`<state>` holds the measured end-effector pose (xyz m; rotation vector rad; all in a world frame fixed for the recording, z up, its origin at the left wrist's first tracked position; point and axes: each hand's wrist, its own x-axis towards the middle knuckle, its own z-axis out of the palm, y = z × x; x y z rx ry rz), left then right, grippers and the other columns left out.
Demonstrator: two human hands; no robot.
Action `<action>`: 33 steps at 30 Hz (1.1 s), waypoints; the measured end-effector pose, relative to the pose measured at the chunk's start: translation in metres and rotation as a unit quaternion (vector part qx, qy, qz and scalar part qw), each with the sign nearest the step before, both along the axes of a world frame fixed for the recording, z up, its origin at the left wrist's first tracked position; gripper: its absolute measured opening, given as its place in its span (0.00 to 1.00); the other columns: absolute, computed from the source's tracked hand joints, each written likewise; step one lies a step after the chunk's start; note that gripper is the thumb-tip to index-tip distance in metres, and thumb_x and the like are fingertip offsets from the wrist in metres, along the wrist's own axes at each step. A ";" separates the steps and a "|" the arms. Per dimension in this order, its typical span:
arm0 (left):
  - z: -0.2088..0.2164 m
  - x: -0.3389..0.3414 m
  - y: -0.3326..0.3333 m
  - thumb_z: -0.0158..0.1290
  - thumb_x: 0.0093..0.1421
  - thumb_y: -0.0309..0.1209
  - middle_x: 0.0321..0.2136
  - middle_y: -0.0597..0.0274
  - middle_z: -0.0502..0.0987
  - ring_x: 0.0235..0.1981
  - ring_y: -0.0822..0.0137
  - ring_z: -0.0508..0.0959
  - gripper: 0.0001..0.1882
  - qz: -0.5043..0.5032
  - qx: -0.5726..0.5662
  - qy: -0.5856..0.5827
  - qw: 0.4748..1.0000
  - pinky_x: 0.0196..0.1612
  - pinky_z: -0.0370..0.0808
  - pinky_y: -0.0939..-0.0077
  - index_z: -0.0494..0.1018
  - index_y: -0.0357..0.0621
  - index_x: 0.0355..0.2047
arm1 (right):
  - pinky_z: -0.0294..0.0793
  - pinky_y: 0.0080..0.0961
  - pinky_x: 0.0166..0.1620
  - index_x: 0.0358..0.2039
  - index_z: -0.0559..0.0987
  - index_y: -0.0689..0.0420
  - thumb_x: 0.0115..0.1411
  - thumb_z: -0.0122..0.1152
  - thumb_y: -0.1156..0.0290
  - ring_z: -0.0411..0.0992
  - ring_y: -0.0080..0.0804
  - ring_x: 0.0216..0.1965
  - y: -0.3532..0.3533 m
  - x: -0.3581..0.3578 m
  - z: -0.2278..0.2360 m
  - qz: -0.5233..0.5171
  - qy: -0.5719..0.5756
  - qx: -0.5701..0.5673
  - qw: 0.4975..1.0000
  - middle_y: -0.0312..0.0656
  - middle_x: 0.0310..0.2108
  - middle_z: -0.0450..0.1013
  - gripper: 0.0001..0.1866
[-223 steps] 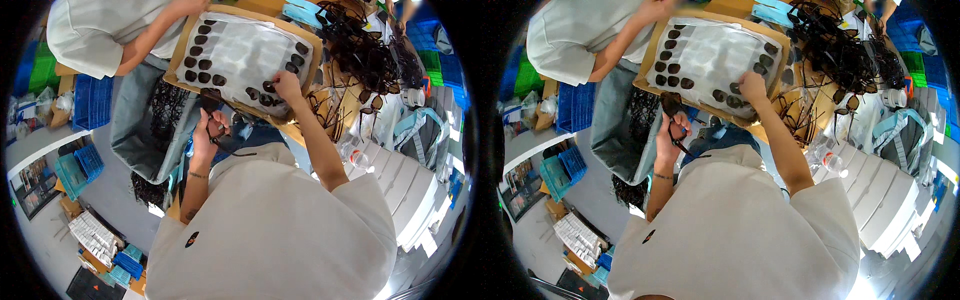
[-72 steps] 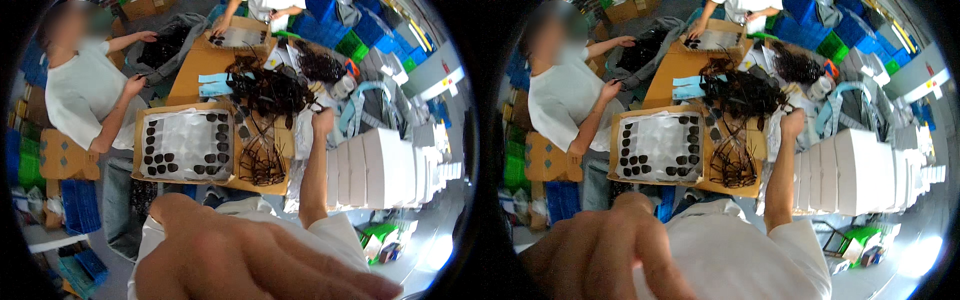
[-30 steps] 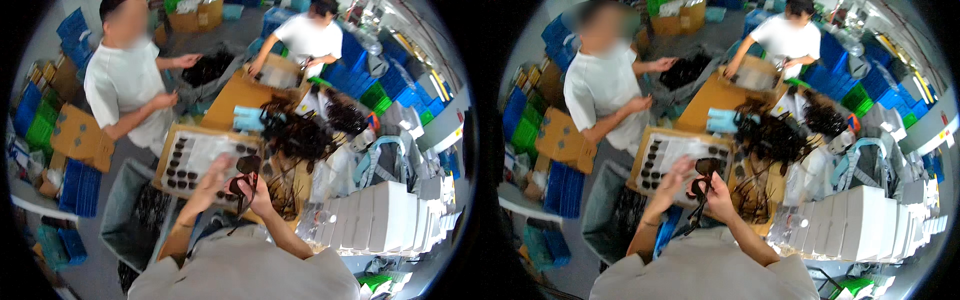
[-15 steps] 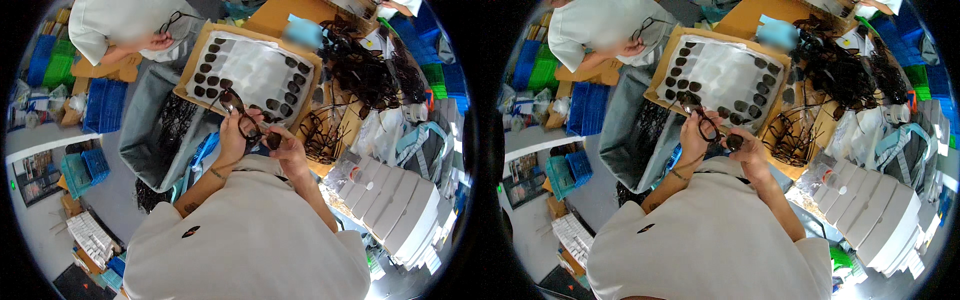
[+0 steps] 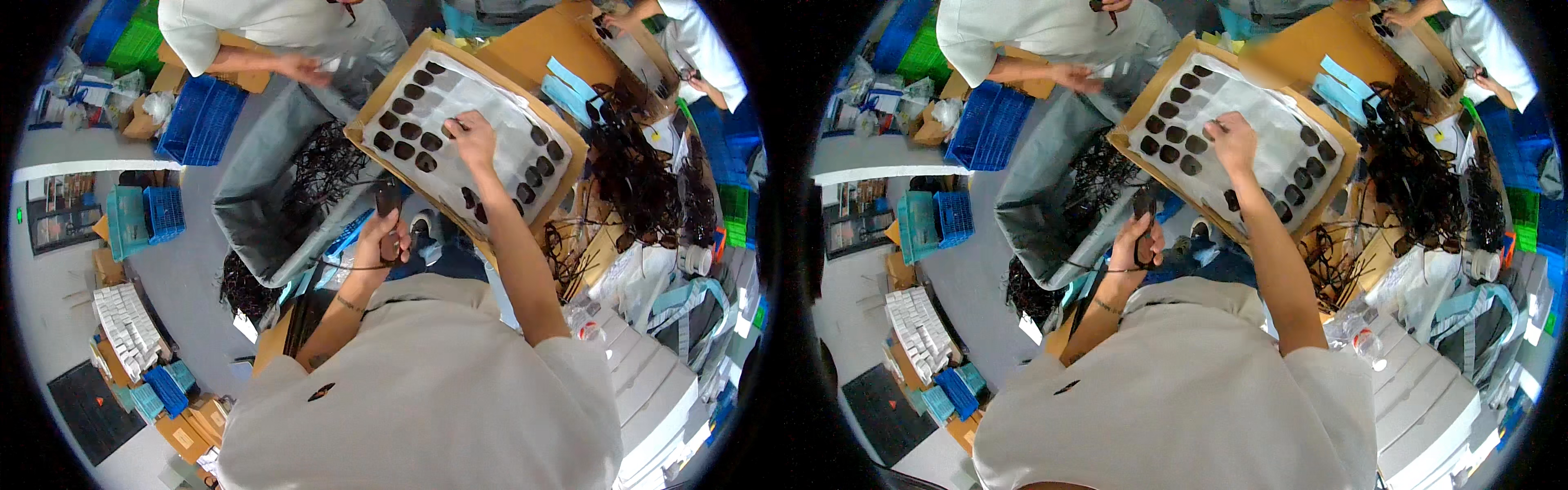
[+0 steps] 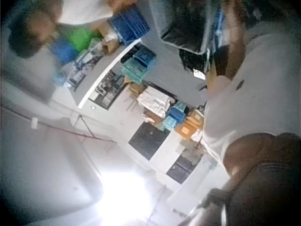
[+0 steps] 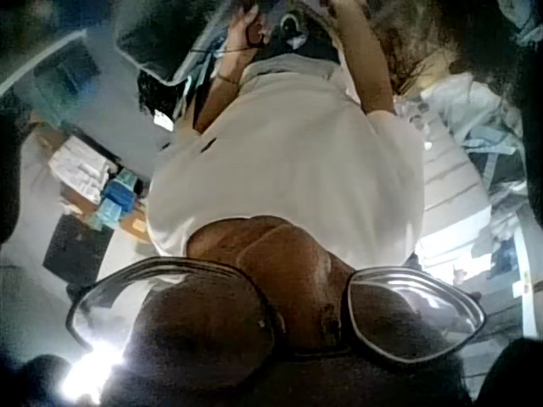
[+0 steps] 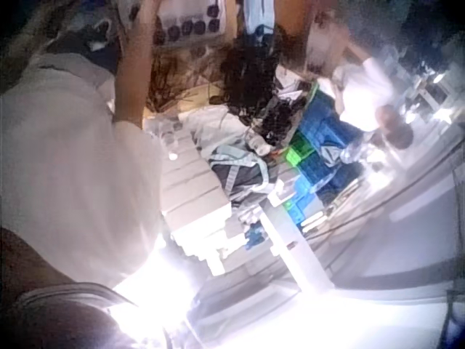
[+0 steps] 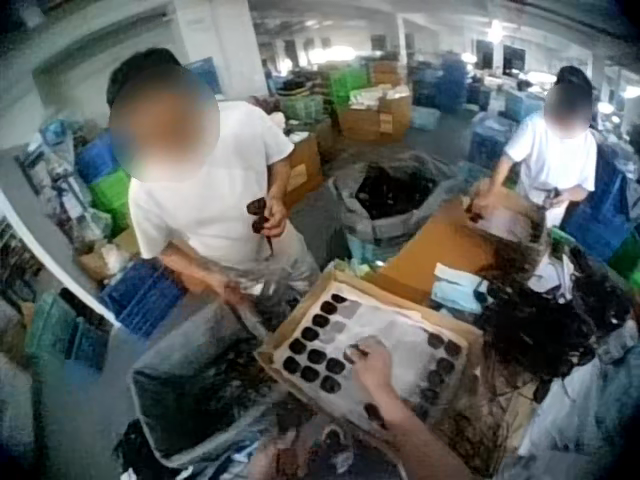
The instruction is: The person assembles sunglasses by picking up lenses and frames from a tray, fitting the lenses into the frames, and placing the completed units on the table. The process is repeated continuously with other workers nearby performing similar tasks.
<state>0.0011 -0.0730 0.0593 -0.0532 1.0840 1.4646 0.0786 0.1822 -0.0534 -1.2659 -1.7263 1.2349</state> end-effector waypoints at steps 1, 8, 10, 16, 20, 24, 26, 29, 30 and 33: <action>0.001 -0.001 -0.004 0.53 0.64 0.41 0.25 0.65 0.69 0.24 0.68 0.73 0.13 0.008 0.007 -0.003 1.000 0.20 0.71 0.72 0.64 0.49 0.40 | 0.74 0.32 0.38 0.34 0.80 0.60 0.55 0.65 0.68 0.77 0.43 0.32 0.007 -0.017 -0.010 0.003 -0.023 0.012 1.000 0.48 0.33 0.78 0.09; 0.000 -0.017 -0.031 0.48 0.67 0.40 0.26 0.64 0.70 0.24 0.67 0.74 0.11 0.060 -0.010 0.007 0.998 0.20 0.72 0.71 0.65 0.47 0.38 | 0.75 0.38 0.41 0.32 0.79 0.61 0.55 0.60 0.75 0.77 0.48 0.36 0.021 -0.085 -0.059 0.009 -0.114 -0.016 0.993 0.49 0.31 0.78 0.05; -0.002 -0.022 -0.037 0.48 0.67 0.39 0.26 0.63 0.71 0.24 0.66 0.74 0.11 0.070 -0.022 0.009 0.997 0.21 0.73 0.70 0.65 0.46 0.39 | 0.75 0.39 0.42 0.33 0.79 0.61 0.54 0.59 0.76 0.77 0.49 0.36 0.015 -0.086 -0.062 -0.007 -0.164 0.061 0.985 0.49 0.31 0.78 0.05; -0.002 -0.038 -0.030 0.44 0.69 0.42 0.27 0.60 0.73 0.26 0.65 0.76 0.15 0.009 -0.069 0.070 0.995 0.24 0.76 0.70 0.67 0.42 0.41 | 0.75 0.39 0.40 0.35 0.78 0.59 0.54 0.60 0.75 0.77 0.48 0.36 -0.003 -0.080 -0.008 -0.048 -0.259 0.136 0.955 0.46 0.31 0.78 0.07; 0.014 -0.059 -0.003 0.41 0.71 0.42 0.32 0.56 0.78 0.29 0.64 0.79 0.20 -0.253 -0.110 0.442 0.853 0.25 0.77 0.71 0.72 0.36 0.45 | 0.74 0.36 0.43 0.37 0.79 0.61 0.59 0.63 0.70 0.76 0.38 0.45 -0.029 -0.034 0.075 0.186 0.047 -0.079 0.978 0.48 0.49 0.74 0.09; 0.041 -0.059 0.029 0.40 0.71 0.45 0.36 0.54 0.81 0.31 0.63 0.81 0.24 -0.408 0.007 0.630 0.660 0.28 0.77 0.71 0.75 0.34 0.42 | 0.72 0.44 0.43 0.55 0.70 0.61 0.59 0.60 0.72 0.72 0.56 0.47 -0.093 0.046 0.133 0.498 -0.082 0.062 0.861 0.60 0.47 0.72 0.23; 0.052 -0.056 0.042 0.36 0.71 0.49 0.38 0.53 0.80 0.32 0.62 0.82 0.28 -0.367 0.070 0.479 0.794 0.30 0.77 0.71 0.74 0.33 0.44 | 0.74 0.40 0.40 0.51 0.71 0.63 0.61 0.57 0.76 0.74 0.53 0.40 -0.112 0.070 0.139 0.449 -0.132 0.058 0.882 0.59 0.43 0.73 0.17; 0.046 -0.031 0.060 0.39 0.72 0.46 0.45 0.55 0.77 0.39 0.69 0.78 0.25 -0.144 0.170 0.267 0.938 0.39 0.75 0.77 0.65 0.38 0.58 | 0.75 0.31 0.40 0.49 0.72 0.63 0.63 0.53 0.80 0.77 0.40 0.35 -0.125 0.095 0.132 0.299 0.051 -0.077 0.950 0.49 0.38 0.76 0.13; 0.039 -0.017 0.062 0.40 0.72 0.44 0.46 0.55 0.77 0.40 0.68 0.77 0.25 -0.233 0.137 0.315 0.910 0.43 0.75 0.76 0.64 0.38 0.59 | 0.75 0.29 0.40 0.49 0.72 0.63 0.63 0.52 0.81 0.77 0.36 0.34 -0.128 0.101 0.128 0.232 0.104 -0.167 0.953 0.45 0.37 0.76 0.13; 0.011 0.037 0.051 0.44 0.70 0.41 0.48 0.53 0.77 0.45 0.66 0.76 0.23 -0.320 0.126 0.320 0.883 0.49 0.73 0.72 0.63 0.38 0.59 | 0.73 0.28 0.46 0.44 0.75 0.65 0.57 0.55 0.86 0.76 0.41 0.36 -0.150 0.108 0.119 0.135 0.150 -0.087 0.976 0.47 0.35 0.77 0.13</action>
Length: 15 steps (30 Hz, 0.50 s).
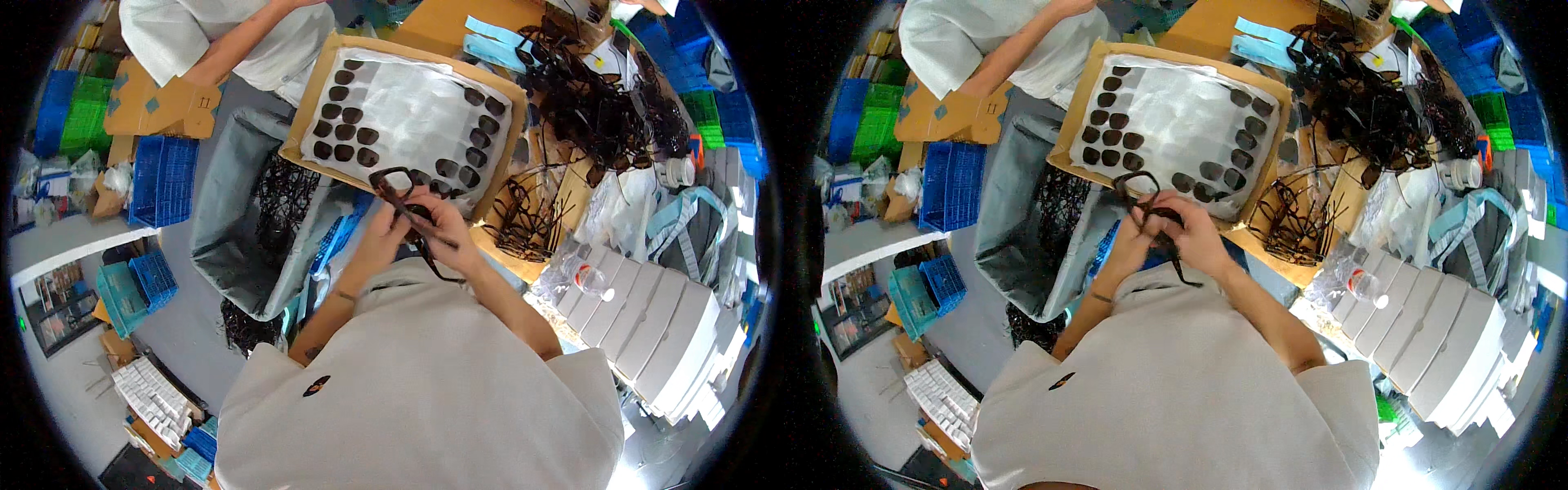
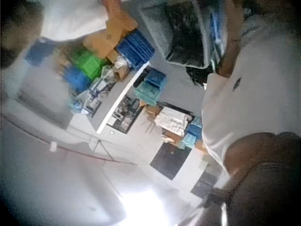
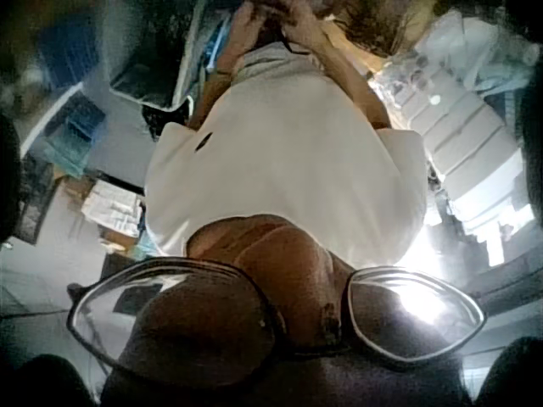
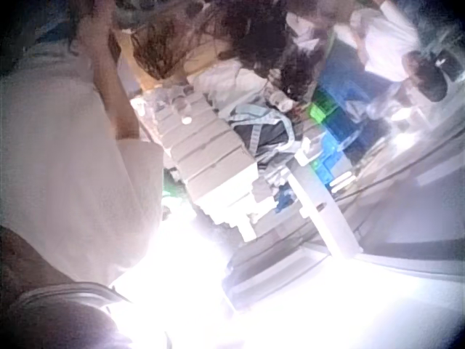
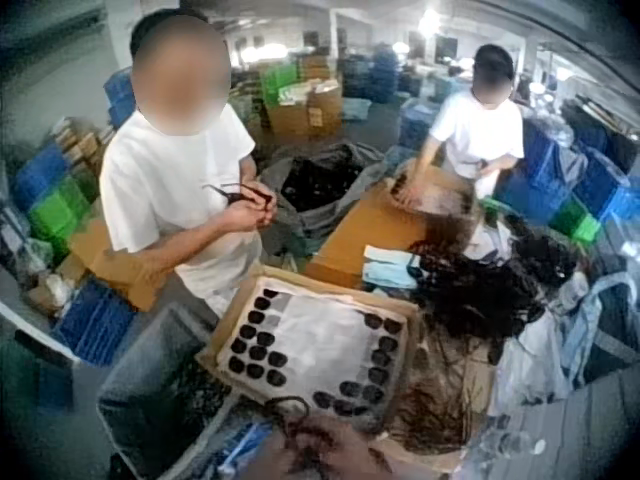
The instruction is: The person assembles sunglasses by picking up lenses and frames from a tray, fitting the lenses into the frames, and placing the completed units on the table. The process is repeated continuously with other workers nearby performing similar tasks.
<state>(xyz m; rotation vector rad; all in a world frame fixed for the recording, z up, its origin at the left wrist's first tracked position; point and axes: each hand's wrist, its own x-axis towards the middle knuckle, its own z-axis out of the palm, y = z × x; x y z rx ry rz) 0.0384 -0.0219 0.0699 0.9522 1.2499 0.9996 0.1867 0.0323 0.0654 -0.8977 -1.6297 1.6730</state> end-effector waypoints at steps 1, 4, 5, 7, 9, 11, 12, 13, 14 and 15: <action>-0.010 0.017 -0.003 0.45 0.70 0.40 0.48 0.53 0.77 0.46 0.65 0.76 0.23 0.043 0.045 0.013 0.998 0.51 0.72 0.71 0.64 0.37 0.58 | 0.73 0.28 0.46 0.42 0.75 0.66 0.56 0.54 0.87 0.77 0.39 0.38 -0.007 0.000 -0.003 -0.054 0.008 -0.070 0.996 0.45 0.35 0.78 0.13; -0.034 0.035 -0.005 0.46 0.69 0.39 0.48 0.53 0.77 0.47 0.65 0.76 0.21 0.083 0.118 0.027 0.989 0.52 0.71 0.72 0.65 0.36 0.55 | 0.73 0.26 0.45 0.41 0.76 0.66 0.54 0.54 0.88 0.77 0.37 0.37 -0.019 0.003 -0.013 -0.119 -0.072 -0.032 0.990 0.47 0.35 0.78 0.13; -0.039 0.039 -0.005 0.47 0.69 0.39 0.48 0.53 0.77 0.47 0.65 0.76 0.20 0.099 0.115 0.011 0.988 0.52 0.71 0.72 0.66 0.36 0.54 | 0.74 0.26 0.43 0.39 0.77 0.66 0.53 0.53 0.87 0.76 0.36 0.35 -0.020 0.002 -0.018 -0.130 -0.047 -0.050 0.989 0.48 0.35 0.78 0.12; -0.046 0.040 -0.003 0.47 0.69 0.39 0.48 0.53 0.77 0.47 0.64 0.76 0.19 0.144 0.112 -0.018 0.983 0.52 0.71 0.73 0.68 0.36 0.50 | 0.74 0.26 0.42 0.39 0.77 0.65 0.55 0.52 0.86 0.76 0.35 0.35 -0.016 -0.001 -0.025 -0.108 -0.106 -0.041 0.988 0.49 0.34 0.78 0.12; -0.050 0.038 0.002 0.47 0.69 0.40 0.49 0.53 0.77 0.47 0.65 0.76 0.19 0.145 0.120 0.009 0.982 0.52 0.71 0.73 0.68 0.36 0.51 | 0.73 0.27 0.42 0.41 0.78 0.63 0.58 0.52 0.83 0.76 0.34 0.35 -0.012 -0.005 -0.031 -0.096 -0.104 -0.084 0.986 0.50 0.35 0.77 0.11; -0.051 0.036 0.009 0.47 0.69 0.39 0.52 0.56 0.75 0.49 0.68 0.75 0.19 0.152 0.131 -0.011 0.980 0.50 0.72 0.75 0.68 0.34 0.50 | 0.72 0.23 0.44 0.44 0.76 0.63 0.58 0.53 0.83 0.73 0.28 0.38 -0.007 -0.008 -0.034 -0.095 -0.055 -0.079 0.991 0.43 0.37 0.76 0.14; -0.050 0.035 0.014 0.47 0.69 0.40 0.53 0.56 0.74 0.50 0.69 0.74 0.19 0.186 0.116 -0.049 0.974 0.50 0.71 0.76 0.69 0.35 0.49 | 0.71 0.21 0.45 0.46 0.76 0.63 0.58 0.54 0.83 0.72 0.24 0.39 -0.005 -0.009 -0.035 -0.095 -0.031 -0.078 0.992 0.39 0.39 0.76 0.15; -0.049 0.035 0.018 0.47 0.70 0.40 0.54 0.57 0.73 0.51 0.70 0.73 0.18 0.226 0.107 -0.088 0.964 0.51 0.71 0.76 0.69 0.35 0.48 | 0.70 0.21 0.48 0.52 0.73 0.62 0.59 0.54 0.82 0.72 0.24 0.42 -0.001 -0.008 -0.036 -0.078 0.006 -0.129 0.989 0.38 0.43 0.74 0.19; -0.048 0.034 0.022 0.46 0.70 0.40 0.55 0.57 0.73 0.51 0.71 0.73 0.18 0.261 0.094 -0.127 0.952 0.51 0.71 0.77 0.70 0.35 0.47 | 0.70 0.21 0.49 0.53 0.73 0.62 0.59 0.54 0.81 0.72 0.24 0.44 0.004 -0.005 -0.037 -0.087 0.036 -0.197 0.976 0.38 0.44 0.74 0.19; -0.046 0.030 0.023 0.44 0.71 0.41 0.57 0.57 0.71 0.52 0.70 0.72 0.18 0.281 0.087 -0.133 0.946 0.54 0.70 0.75 0.71 0.37 0.45 | 0.69 0.21 0.50 0.53 0.72 0.62 0.60 0.53 0.81 0.72 0.24 0.45 0.011 0.001 -0.039 -0.092 0.055 -0.272 0.956 0.38 0.44 0.74 0.19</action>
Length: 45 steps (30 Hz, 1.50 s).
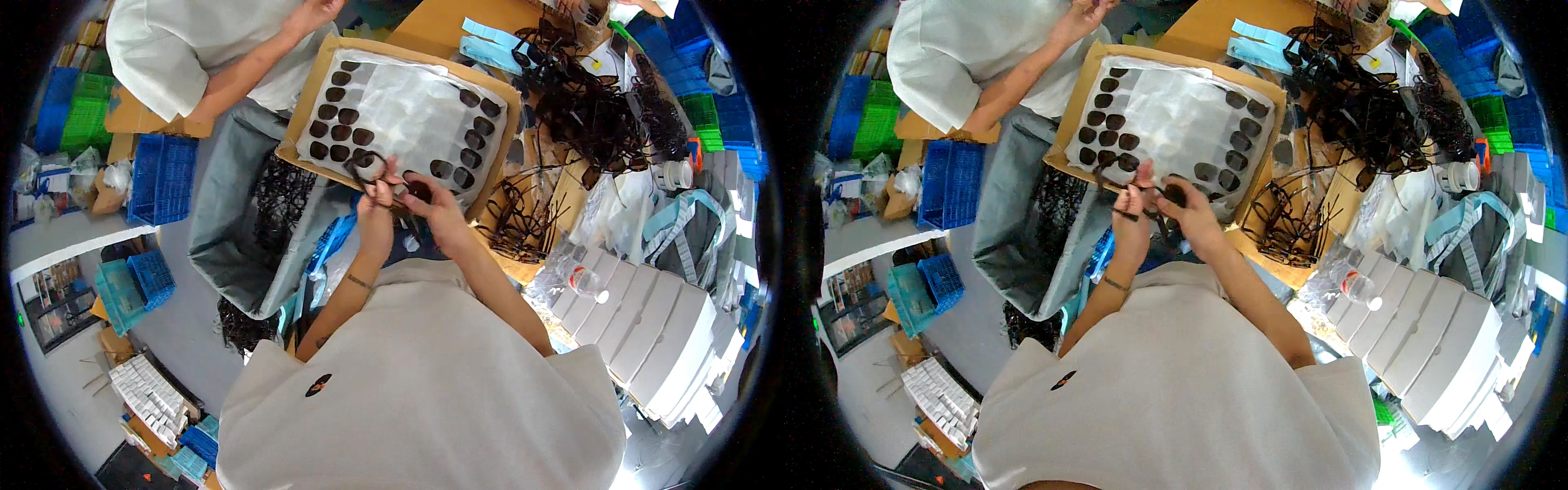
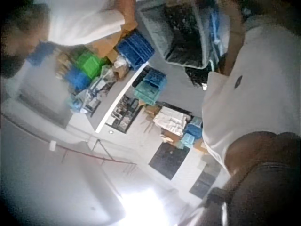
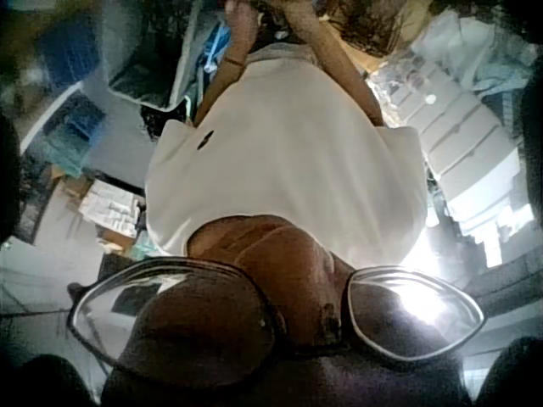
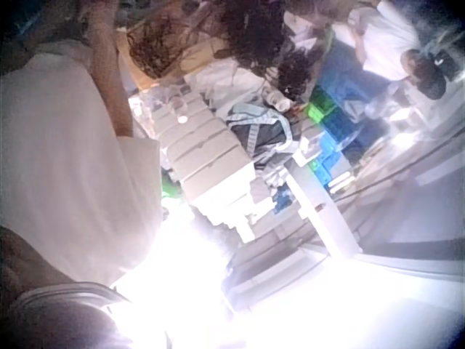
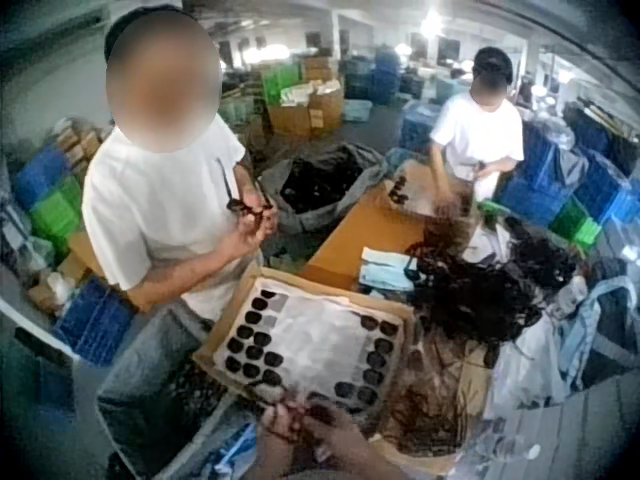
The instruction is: The person assembles sunglasses by picking up lenses and frames from a tray, fitting the lenses into the frames, and placing the completed units on the table. The process is repeated continuously with other workers nearby performing similar tasks.
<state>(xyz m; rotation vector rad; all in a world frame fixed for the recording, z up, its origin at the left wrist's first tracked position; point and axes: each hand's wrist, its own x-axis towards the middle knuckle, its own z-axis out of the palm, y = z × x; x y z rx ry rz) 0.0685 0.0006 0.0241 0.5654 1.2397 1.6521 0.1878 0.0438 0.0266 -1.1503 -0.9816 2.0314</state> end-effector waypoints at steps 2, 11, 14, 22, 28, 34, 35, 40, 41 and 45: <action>0.005 -0.010 0.002 0.43 0.71 0.42 0.52 0.56 0.74 0.49 0.66 0.75 0.16 0.051 0.024 -0.103 0.993 0.52 0.73 0.67 0.71 0.40 0.41 | 0.74 0.26 0.49 0.50 0.74 0.64 0.62 0.54 0.79 0.73 0.28 0.43 0.021 0.014 -0.008 -0.013 -0.014 -0.003 1.000 0.45 0.42 0.76 0.15; 0.007 -0.054 -0.038 0.41 0.72 0.42 0.38 0.57 0.77 0.37 0.64 0.78 0.13 0.047 -0.047 -0.196 0.978 0.42 0.77 0.63 0.66 0.47 0.35 | 0.73 0.36 0.39 0.38 0.71 0.64 0.55 0.59 0.78 0.76 0.43 0.35 0.122 0.030 -0.086 0.066 -0.474 0.385 0.789 0.53 0.28 0.75 0.10; 0.004 -0.058 -0.049 0.40 0.72 0.41 0.38 0.58 0.77 0.36 0.64 0.78 0.13 0.037 -0.055 -0.187 0.980 0.40 0.75 0.62 0.66 0.48 0.35 | 0.72 0.39 0.42 0.39 0.74 0.61 0.53 0.61 0.79 0.74 0.48 0.39 0.134 0.030 -0.098 0.126 -0.426 0.374 0.814 0.52 0.29 0.76 0.12; 0.010 -0.055 -0.054 0.40 0.72 0.42 0.37 0.58 0.77 0.36 0.64 0.77 0.14 0.021 -0.092 -0.176 0.980 0.41 0.74 0.63 0.66 0.47 0.34 | 0.72 0.43 0.47 0.36 0.78 0.54 0.48 0.62 0.81 0.74 0.51 0.39 0.126 0.035 -0.100 0.105 -0.471 0.440 0.758 0.49 0.35 0.77 0.13; 0.018 -0.054 -0.047 0.37 0.72 0.47 0.32 0.60 0.74 0.31 0.67 0.74 0.19 -0.031 -0.074 -0.166 0.983 0.36 0.73 0.66 0.67 0.46 0.35 | 0.75 0.35 0.41 0.37 0.77 0.59 0.53 0.61 0.83 0.74 0.46 0.37 0.112 0.029 -0.045 -0.004 -0.441 0.527 0.726 0.48 0.32 0.75 0.10; 0.058 -0.019 -0.013 0.46 0.68 0.42 0.32 0.63 0.70 0.31 0.68 0.70 0.16 -0.150 0.020 0.097 0.984 0.35 0.71 0.68 0.70 0.42 0.31 | 0.71 0.29 0.40 0.35 0.75 0.62 0.57 0.61 0.79 0.72 0.36 0.35 0.001 0.073 0.121 -0.328 -0.086 0.539 0.771 0.43 0.34 0.74 0.06; 0.068 -0.008 -0.004 0.51 0.65 0.34 0.31 0.62 0.69 0.28 0.68 0.68 0.10 -0.199 0.057 0.227 0.951 0.34 0.72 0.71 0.70 0.41 0.29 | 0.71 0.35 0.43 0.38 0.75 0.61 0.53 0.65 0.76 0.71 0.40 0.38 -0.014 0.086 0.145 -0.296 -0.044 0.583 0.756 0.45 0.37 0.74 0.12; 0.085 0.093 0.049 0.56 0.55 0.31 0.35 0.64 0.77 0.40 0.62 0.78 0.05 -0.370 0.338 0.617 0.607 0.37 0.76 0.67 0.79 0.46 0.30 | 0.70 0.51 0.49 0.54 0.71 0.61 0.46 0.68 0.74 0.73 0.50 0.46 -0.002 0.152 0.168 0.143 -0.480 0.488 0.715 0.56 0.40 0.74 0.32; 0.076 0.114 0.069 0.55 0.55 0.31 0.37 0.64 0.77 0.42 0.62 0.78 0.06 -0.406 0.328 0.666 0.532 0.40 0.76 0.66 0.79 0.45 0.31 | 0.71 0.51 0.49 0.55 0.70 0.61 0.46 0.68 0.75 0.74 0.52 0.46 0.004 0.165 0.156 0.183 -0.546 0.352 0.738 0.57 0.39 0.75 0.33; 0.014 0.182 0.122 0.52 0.56 0.33 0.41 0.58 0.78 0.49 0.60 0.75 0.11 -0.414 0.298 0.750 0.421 0.50 0.73 0.59 0.80 0.45 0.35 | 0.74 0.48 0.44 0.54 0.72 0.60 0.52 0.64 0.73 0.75 0.58 0.39 0.023 0.209 0.084 0.114 -0.603 0.344 0.711 0.58 0.34 0.76 0.27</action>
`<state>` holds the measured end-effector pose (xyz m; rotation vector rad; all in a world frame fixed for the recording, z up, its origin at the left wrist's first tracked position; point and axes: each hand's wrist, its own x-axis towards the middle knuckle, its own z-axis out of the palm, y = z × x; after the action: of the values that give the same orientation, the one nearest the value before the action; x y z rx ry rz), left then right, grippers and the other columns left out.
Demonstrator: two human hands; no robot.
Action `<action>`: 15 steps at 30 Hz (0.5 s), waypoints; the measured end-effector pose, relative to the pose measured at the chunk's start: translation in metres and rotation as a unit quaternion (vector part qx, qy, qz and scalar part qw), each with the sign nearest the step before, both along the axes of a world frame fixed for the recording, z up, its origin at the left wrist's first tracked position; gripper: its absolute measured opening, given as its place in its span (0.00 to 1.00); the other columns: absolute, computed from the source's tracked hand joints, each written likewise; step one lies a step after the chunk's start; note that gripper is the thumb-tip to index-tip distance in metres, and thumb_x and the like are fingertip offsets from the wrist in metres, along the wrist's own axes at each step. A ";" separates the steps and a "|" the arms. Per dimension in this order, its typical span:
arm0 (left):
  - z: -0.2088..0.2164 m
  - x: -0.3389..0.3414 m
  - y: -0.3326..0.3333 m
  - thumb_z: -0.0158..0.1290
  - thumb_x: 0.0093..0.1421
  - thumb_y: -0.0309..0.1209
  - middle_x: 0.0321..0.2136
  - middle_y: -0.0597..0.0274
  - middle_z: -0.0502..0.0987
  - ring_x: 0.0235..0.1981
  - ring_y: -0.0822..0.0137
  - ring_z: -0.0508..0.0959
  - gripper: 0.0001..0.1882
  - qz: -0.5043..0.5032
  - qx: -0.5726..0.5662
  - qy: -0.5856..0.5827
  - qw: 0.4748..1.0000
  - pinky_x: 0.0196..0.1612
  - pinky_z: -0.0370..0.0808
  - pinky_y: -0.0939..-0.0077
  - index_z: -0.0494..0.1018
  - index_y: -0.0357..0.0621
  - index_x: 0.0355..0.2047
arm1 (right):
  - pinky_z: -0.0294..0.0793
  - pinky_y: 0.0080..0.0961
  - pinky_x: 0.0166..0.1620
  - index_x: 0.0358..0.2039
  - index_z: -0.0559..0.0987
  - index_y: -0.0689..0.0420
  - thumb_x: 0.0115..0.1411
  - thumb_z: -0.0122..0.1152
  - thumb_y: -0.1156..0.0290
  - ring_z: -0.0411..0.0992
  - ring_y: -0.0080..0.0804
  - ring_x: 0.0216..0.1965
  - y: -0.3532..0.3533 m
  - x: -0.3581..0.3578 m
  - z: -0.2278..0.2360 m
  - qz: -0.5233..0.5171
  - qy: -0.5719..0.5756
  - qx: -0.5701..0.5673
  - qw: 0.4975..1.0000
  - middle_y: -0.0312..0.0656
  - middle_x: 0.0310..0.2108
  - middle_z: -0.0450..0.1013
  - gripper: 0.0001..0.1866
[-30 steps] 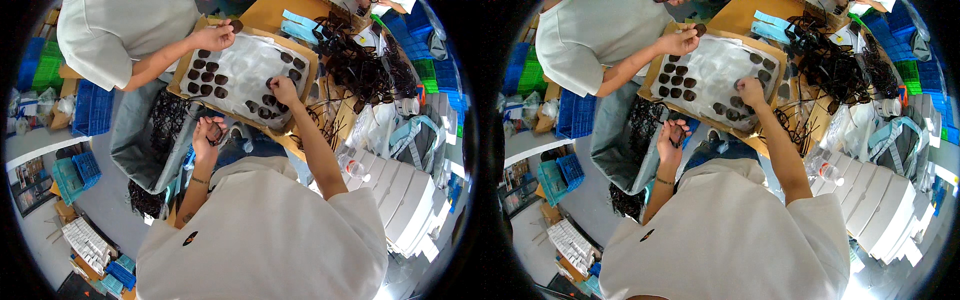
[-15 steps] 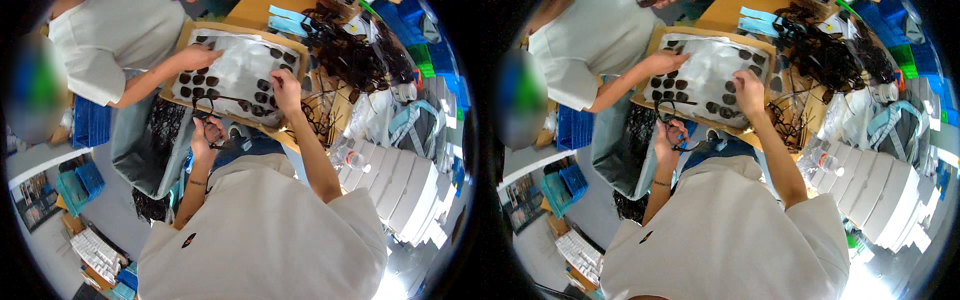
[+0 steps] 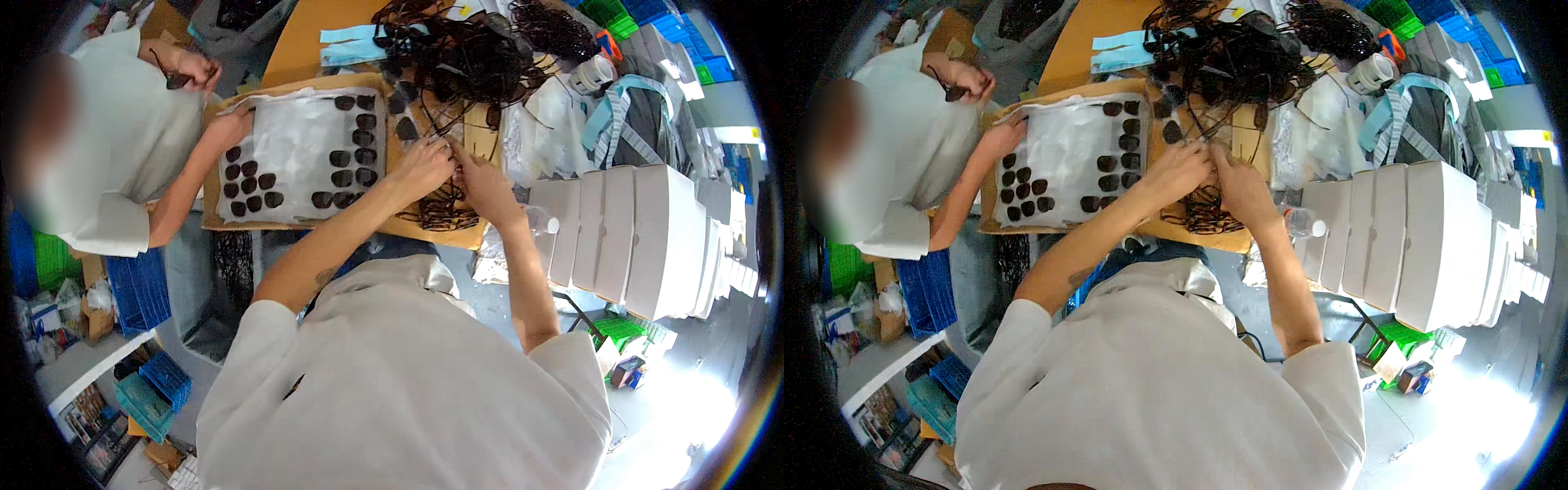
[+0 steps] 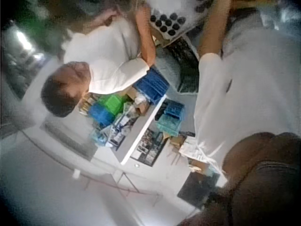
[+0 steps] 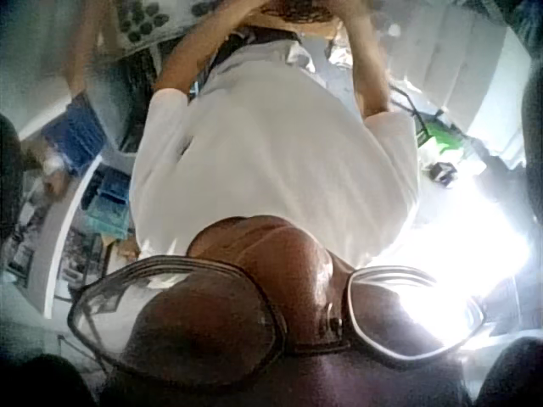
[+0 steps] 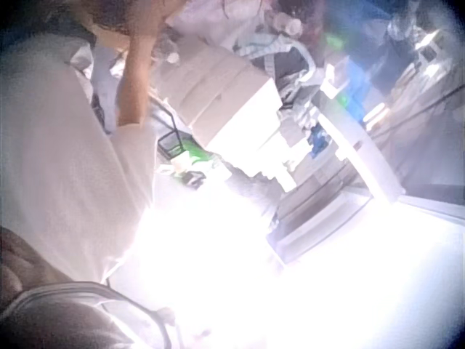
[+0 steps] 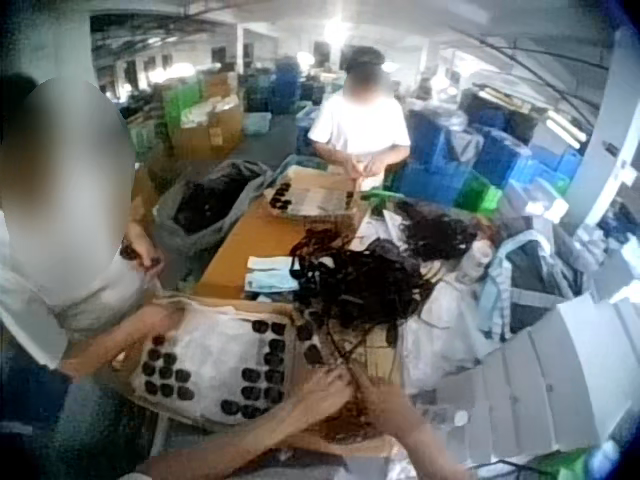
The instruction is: The person assembles sunglasses by picking up lenses and frames from a tray, fitting the lenses into the frames, and placing the completed units on the table. The process is repeated continuously with other workers nearby performing similar tasks.
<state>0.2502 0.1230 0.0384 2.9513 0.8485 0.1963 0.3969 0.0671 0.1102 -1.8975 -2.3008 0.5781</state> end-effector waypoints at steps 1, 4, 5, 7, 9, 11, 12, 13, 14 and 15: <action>-0.017 0.006 -0.002 0.51 0.58 0.36 0.44 0.56 0.77 0.52 0.59 0.73 0.13 -0.013 -0.009 -0.016 1.000 0.53 0.70 0.57 0.80 0.43 0.37 | 0.74 0.48 0.43 0.53 0.73 0.59 0.53 0.63 0.73 0.75 0.58 0.39 0.001 0.011 -0.016 0.019 0.007 0.013 1.000 0.57 0.34 0.76 0.25; -0.051 0.021 0.001 0.45 0.65 0.44 0.53 0.50 0.73 0.60 0.57 0.68 0.22 -0.011 -0.110 0.020 0.994 0.61 0.64 0.54 0.78 0.39 0.43 | 0.72 0.45 0.46 0.46 0.76 0.61 0.58 0.61 0.69 0.74 0.55 0.42 0.018 0.046 -0.055 -0.098 0.141 0.078 0.982 0.54 0.41 0.76 0.16; -0.058 0.025 -0.003 0.42 0.67 0.46 0.55 0.49 0.71 0.61 0.56 0.67 0.24 0.020 -0.192 0.081 0.978 0.63 0.62 0.54 0.78 0.39 0.45 | 0.72 0.46 0.47 0.45 0.75 0.61 0.58 0.60 0.68 0.74 0.56 0.43 0.038 0.058 -0.068 -0.193 0.166 0.093 0.963 0.56 0.41 0.76 0.16; -0.064 0.026 -0.005 0.33 0.70 0.55 0.53 0.45 0.73 0.56 0.53 0.72 0.35 0.032 -0.194 0.068 0.978 0.58 0.67 0.52 0.80 0.36 0.38 | 0.73 0.47 0.47 0.43 0.74 0.62 0.58 0.60 0.67 0.74 0.58 0.43 0.079 0.081 -0.095 -0.329 0.162 0.172 0.914 0.57 0.41 0.76 0.15; -0.065 0.024 -0.005 0.34 0.69 0.56 0.47 0.43 0.76 0.49 0.50 0.76 0.37 0.056 -0.271 0.108 0.955 0.52 0.70 0.51 0.81 0.35 0.30 | 0.74 0.48 0.46 0.42 0.73 0.63 0.58 0.59 0.65 0.75 0.58 0.43 0.117 0.097 -0.120 -0.377 0.086 0.157 0.909 0.57 0.41 0.76 0.16; -0.064 0.020 -0.005 0.35 0.67 0.60 0.33 0.43 0.80 0.36 0.47 0.80 0.43 0.086 -0.328 0.121 0.933 0.42 0.73 0.48 0.78 0.33 0.15 | 0.74 0.49 0.46 0.43 0.71 0.62 0.57 0.59 0.65 0.75 0.59 0.42 0.141 0.105 -0.134 -0.389 -0.016 -0.007 0.921 0.57 0.40 0.77 0.17; -0.064 0.019 -0.004 0.35 0.67 0.59 0.34 0.43 0.79 0.38 0.47 0.79 0.42 0.087 -0.324 0.118 0.935 0.44 0.73 0.49 0.78 0.33 0.17 | 0.74 0.49 0.45 0.43 0.71 0.62 0.57 0.59 0.65 0.75 0.59 0.42 0.147 0.109 -0.135 -0.390 -0.005 0.025 0.920 0.58 0.39 0.77 0.17; -0.063 0.017 -0.006 0.36 0.67 0.58 0.36 0.43 0.79 0.40 0.47 0.79 0.40 0.090 -0.319 0.122 0.935 0.46 0.73 0.50 0.79 0.33 0.20 | 0.74 0.50 0.45 0.43 0.71 0.61 0.57 0.58 0.65 0.75 0.59 0.42 0.151 0.113 -0.131 -0.399 -0.001 0.046 0.916 0.58 0.39 0.77 0.17; -0.062 0.017 -0.005 0.36 0.68 0.58 0.37 0.43 0.79 0.43 0.47 0.78 0.39 0.094 -0.313 0.125 0.937 0.47 0.72 0.51 0.80 0.33 0.22 | 0.73 0.50 0.44 0.43 0.71 0.61 0.57 0.58 0.65 0.75 0.59 0.42 0.151 0.115 -0.124 -0.412 -0.004 0.060 0.909 0.58 0.39 0.77 0.17; -0.061 0.016 -0.011 0.37 0.68 0.56 0.43 0.43 0.76 0.50 0.47 0.74 0.34 0.095 -0.214 0.054 0.971 0.53 0.70 0.53 0.79 0.35 0.35 | 0.73 0.51 0.44 0.44 0.69 0.60 0.58 0.56 0.66 0.75 0.60 0.41 0.147 0.118 -0.114 -0.426 0.007 0.096 0.900 0.59 0.38 0.77 0.16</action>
<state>0.2658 0.1124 -0.0225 2.4967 1.0369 -0.1267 0.5145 0.2138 -0.0034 -2.4613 -1.2135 0.2261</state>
